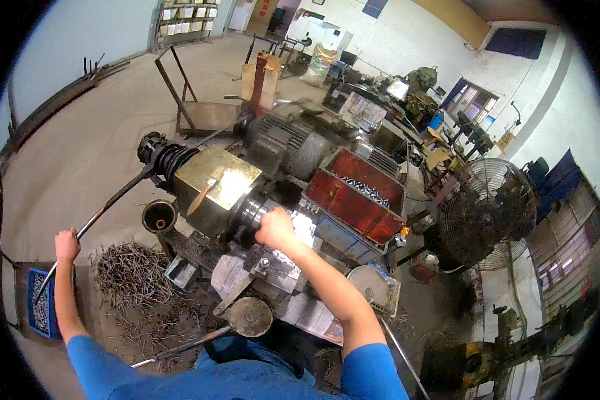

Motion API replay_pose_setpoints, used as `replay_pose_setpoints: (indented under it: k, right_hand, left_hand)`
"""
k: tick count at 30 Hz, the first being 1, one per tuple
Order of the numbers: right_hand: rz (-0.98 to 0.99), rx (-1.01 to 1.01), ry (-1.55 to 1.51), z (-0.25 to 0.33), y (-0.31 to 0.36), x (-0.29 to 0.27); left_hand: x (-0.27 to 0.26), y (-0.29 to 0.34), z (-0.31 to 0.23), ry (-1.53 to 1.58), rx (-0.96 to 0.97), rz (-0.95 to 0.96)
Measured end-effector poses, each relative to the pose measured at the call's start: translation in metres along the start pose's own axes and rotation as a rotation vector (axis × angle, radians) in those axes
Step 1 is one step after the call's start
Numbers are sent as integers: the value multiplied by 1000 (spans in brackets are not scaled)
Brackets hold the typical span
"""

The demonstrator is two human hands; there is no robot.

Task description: The person operates a lathe by feeding a metal rod into the chuck, using the handles to move the cutting tool, and placing the finished metal pieces into a round basket.

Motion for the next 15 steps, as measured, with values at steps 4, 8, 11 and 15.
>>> replay_pose_setpoints:
  k: [4,8,11,15]
  right_hand:
    - [89,11,89,9,0,-16]
    - [-45,-51,-95,10,24,-51]
    - [-145,-5,-190,-2,67,-84]
    - [-119,166,-213,-36,132,-103]
  left_hand:
    - [6,-13,5,-9,23,12]
    - [-4,-4,-43,498,47,-372]
    - [-9,28,-136,816,0,-428]
    - [161,64,-226,807,103,517]
Point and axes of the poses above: each hand's wrist, its own y-axis away from the middle knuckle, its own x-axis out of the palm, z = x × y, the point moved 4 cm from there along -y, towards the middle knuckle, and after that the axes turned 3 degrees about x, right-handed, at the moved point
